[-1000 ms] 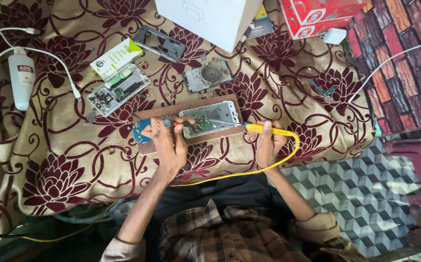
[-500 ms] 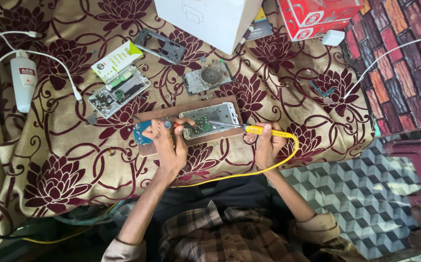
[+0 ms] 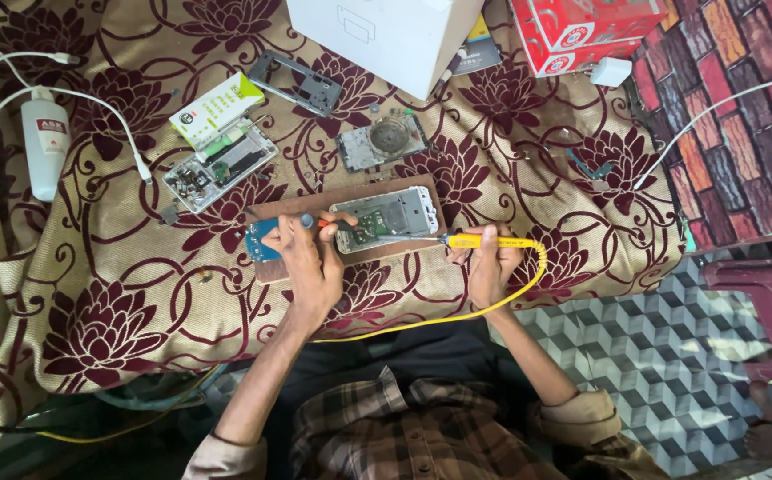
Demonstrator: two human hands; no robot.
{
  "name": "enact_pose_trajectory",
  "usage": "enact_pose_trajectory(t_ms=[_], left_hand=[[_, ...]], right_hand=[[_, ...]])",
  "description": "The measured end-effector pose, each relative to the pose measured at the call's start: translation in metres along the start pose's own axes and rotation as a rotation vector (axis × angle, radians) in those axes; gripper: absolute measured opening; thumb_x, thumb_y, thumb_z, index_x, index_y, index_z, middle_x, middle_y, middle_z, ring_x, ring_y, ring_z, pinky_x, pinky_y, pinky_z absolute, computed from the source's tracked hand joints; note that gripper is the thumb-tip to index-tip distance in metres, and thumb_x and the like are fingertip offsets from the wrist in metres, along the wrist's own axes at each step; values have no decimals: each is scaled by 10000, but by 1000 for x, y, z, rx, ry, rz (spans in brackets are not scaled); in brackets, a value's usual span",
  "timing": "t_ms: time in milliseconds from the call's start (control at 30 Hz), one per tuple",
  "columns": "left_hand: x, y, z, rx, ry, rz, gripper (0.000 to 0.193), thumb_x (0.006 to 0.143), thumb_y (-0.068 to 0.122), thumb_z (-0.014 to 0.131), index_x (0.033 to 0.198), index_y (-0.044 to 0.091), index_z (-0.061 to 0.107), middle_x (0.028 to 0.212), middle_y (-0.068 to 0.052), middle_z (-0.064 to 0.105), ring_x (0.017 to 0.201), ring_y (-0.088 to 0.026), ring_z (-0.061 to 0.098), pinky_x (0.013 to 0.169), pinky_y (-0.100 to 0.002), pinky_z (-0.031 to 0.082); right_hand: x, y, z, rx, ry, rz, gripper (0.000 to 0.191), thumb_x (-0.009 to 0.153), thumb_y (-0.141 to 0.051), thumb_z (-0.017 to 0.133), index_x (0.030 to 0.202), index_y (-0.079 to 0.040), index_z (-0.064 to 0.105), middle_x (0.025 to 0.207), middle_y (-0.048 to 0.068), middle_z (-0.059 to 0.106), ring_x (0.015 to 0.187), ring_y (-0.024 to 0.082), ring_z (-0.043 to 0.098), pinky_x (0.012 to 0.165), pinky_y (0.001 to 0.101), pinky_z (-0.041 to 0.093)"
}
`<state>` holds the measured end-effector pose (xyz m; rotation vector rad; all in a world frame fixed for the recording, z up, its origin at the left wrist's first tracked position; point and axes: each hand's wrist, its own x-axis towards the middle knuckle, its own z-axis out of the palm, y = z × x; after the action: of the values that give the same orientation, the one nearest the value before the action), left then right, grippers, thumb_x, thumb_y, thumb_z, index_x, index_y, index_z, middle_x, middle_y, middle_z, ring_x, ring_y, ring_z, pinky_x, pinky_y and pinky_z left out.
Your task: The person uses a soldering iron and tweezers to work on a disassembled mobile phone motherboard. They repeatedly apply heat and manipulate small components on the circuit board throughout the clip.
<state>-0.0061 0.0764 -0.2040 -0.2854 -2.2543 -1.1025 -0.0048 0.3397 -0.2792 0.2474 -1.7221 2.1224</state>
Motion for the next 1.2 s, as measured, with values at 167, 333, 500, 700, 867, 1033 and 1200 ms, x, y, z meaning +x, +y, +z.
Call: enact_pose_trajectory(t_ms=[167,333,500,700,867,1033,1200], left_hand=[[3,0,1,-24,10,-35,211,943,-95,534,1091,55,534,1044,-30,716,943,-225,498,891,-418,256],[3,0,1,-24,-7,-31,186,971,-101,520,1072,48,471,1073,15,766,937,-224,469,912,-425,246],[-4,-1,6,-12,-1,7,181,961,-67,527,1109,31,495,1067,-36,725,970,-252,473,906,-438,244],[-3,-1,10,85,29,-62,156,933,-18,567,1079,36,569,976,-125,649,954,-289,473,875,-443,251],[-2,7,10,-52,48,-18,94,1017,-19,488,1087,38,515,1054,-64,741,1006,-283,472,946,-421,306],[4,17,16,-105,31,-83,63,1033,-14,470,1051,29,512,1038,-46,773,898,-220,503,882,-402,340],[3,20,16,-127,55,-73,82,1036,-29,492,1047,45,527,1007,-37,760,897,-227,495,872,-354,354]], right_hand=[[3,-1,1,-53,22,44,332,1140,-212,439,985,45,582,743,153,670,591,169,639,579,277,509],[4,0,-1,-22,39,89,305,1121,-196,474,975,51,578,749,167,679,582,178,652,573,285,522],[-1,1,-5,24,66,110,313,1127,-224,469,998,40,578,732,145,660,588,164,643,578,276,515],[4,-2,-1,36,86,134,299,1117,-209,459,981,30,576,712,112,655,584,133,615,583,290,528],[3,-8,-7,-140,51,130,305,1130,-174,438,972,49,574,709,131,683,607,135,616,603,269,487],[9,-5,-16,-149,57,153,299,1111,-184,449,973,48,577,725,130,687,599,141,651,602,267,525],[4,-3,-19,-107,35,83,319,1123,-206,464,992,56,592,741,144,697,613,160,658,597,273,516]])
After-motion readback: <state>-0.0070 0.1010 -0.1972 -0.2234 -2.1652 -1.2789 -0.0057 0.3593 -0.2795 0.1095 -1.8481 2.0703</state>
